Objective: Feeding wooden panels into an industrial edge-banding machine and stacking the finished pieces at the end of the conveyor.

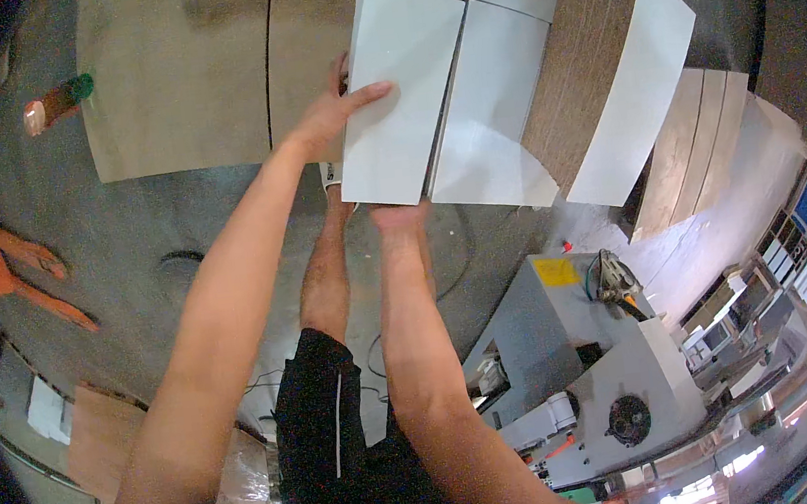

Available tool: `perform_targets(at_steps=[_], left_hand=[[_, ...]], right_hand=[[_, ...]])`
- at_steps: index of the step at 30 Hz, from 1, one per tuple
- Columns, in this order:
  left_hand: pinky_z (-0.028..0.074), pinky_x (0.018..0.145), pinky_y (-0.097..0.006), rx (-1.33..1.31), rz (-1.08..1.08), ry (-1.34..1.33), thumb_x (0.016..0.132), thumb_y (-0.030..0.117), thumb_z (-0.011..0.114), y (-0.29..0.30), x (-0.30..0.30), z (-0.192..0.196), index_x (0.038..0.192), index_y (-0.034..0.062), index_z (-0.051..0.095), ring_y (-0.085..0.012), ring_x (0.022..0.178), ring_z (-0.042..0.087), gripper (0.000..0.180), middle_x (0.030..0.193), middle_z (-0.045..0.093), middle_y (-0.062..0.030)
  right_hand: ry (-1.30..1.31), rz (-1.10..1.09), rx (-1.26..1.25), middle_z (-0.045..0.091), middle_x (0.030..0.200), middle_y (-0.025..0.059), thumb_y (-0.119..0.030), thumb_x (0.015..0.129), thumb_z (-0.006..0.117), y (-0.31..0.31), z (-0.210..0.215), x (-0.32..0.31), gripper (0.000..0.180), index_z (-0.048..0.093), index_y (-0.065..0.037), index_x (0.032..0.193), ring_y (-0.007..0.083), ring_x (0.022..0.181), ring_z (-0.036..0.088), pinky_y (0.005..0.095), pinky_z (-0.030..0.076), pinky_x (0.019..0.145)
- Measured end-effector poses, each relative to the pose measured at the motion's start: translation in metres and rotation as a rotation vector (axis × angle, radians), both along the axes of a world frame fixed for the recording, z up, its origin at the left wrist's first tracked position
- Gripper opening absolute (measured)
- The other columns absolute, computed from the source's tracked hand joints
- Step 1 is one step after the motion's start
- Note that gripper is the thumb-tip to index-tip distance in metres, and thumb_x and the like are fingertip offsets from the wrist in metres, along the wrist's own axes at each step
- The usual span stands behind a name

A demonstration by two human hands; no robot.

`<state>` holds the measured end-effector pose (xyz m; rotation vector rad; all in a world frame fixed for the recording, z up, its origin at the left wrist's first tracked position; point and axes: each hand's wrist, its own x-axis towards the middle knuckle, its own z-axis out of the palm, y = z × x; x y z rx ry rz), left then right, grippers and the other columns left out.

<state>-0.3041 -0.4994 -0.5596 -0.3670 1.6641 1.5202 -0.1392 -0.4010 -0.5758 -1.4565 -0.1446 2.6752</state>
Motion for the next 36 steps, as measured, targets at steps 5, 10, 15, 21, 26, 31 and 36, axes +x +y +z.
perform_targets(at_steps=[5,10,15,21,26,31,36], left_hand=[[0.034,0.107,-0.038,0.21,0.028,-0.145,0.071,0.051,0.078,-0.008,-0.017,0.004,0.149,0.0048,0.02,-0.0279,0.131,0.041,0.107,0.144,0.039,-0.0165],[0.023,0.112,-0.044,0.166,-0.006,-0.168,0.069,0.071,0.066,-0.03,-0.022,-0.013,0.149,0.0068,0.023,-0.028,0.137,0.031,0.112,0.149,0.032,-0.0173],[0.011,0.115,-0.048,0.069,0.123,-0.243,0.07,0.087,0.044,-0.046,-0.035,-0.037,0.152,0.0151,0.019,-0.0262,0.143,0.016,0.112,0.157,0.017,-0.0132],[0.016,0.114,-0.044,0.08,0.093,-0.308,0.076,0.087,0.032,-0.011,-0.029,-0.042,0.15,0.015,0.026,-0.029,0.142,0.021,0.103,0.155,0.024,-0.0131],[0.021,0.112,-0.046,0.047,-0.013,-0.251,0.076,0.087,0.03,-0.028,-0.015,-0.064,0.15,0.0146,0.026,-0.0304,0.14,0.026,0.104,0.153,0.028,-0.014],[0.024,0.108,-0.052,-0.041,-0.019,-0.289,0.074,0.09,0.029,-0.046,-0.009,-0.101,0.149,0.0109,0.026,-0.0313,0.139,0.028,0.109,0.151,0.032,-0.0149],[0.022,0.109,-0.052,-0.054,-0.077,-0.258,0.076,0.088,0.026,-0.039,-0.013,-0.086,0.15,0.012,0.024,-0.0297,0.138,0.029,0.107,0.151,0.031,-0.0142]], right_hand=[[0.03,-0.056,-0.142,0.054,0.133,0.0035,-0.054,0.091,0.039,-0.014,0.003,0.002,0.06,0.048,-0.015,0.135,0.0262,0.124,0.05,0.0447,0.041,0.103],[-0.102,0.191,0.083,0.054,0.132,0.0064,-0.048,0.096,0.031,0.006,-0.015,-0.006,0.056,0.047,-0.009,0.133,0.0251,0.121,0.051,0.0413,0.042,0.101],[-0.195,0.374,0.266,0.056,0.128,0.0086,-0.045,0.098,0.033,-0.001,-0.02,-0.009,0.054,0.048,-0.005,0.13,0.024,0.119,0.053,0.0376,0.042,0.101],[-0.034,0.466,0.313,0.058,0.121,0.0068,-0.038,0.1,0.041,0.017,-0.063,0.0,0.045,0.047,-0.006,0.131,0.0208,0.112,0.057,0.034,0.049,0.091],[-0.079,0.52,0.269,0.058,0.122,0.0101,-0.046,0.098,0.037,0.007,-0.055,-0.023,0.053,0.048,-0.006,0.131,0.0252,0.11,0.058,0.0359,0.051,0.089],[-0.169,0.485,0.32,0.056,0.125,0.0127,-0.051,0.097,0.035,0.012,-0.053,-0.053,0.058,0.047,-0.006,0.133,0.0277,0.115,0.054,0.04,0.048,0.093],[-0.171,0.508,0.352,0.055,0.127,0.0133,-0.045,0.097,0.035,0.021,-0.064,-0.071,0.056,0.046,-0.005,0.135,0.0289,0.112,0.055,0.0411,0.048,0.091]])
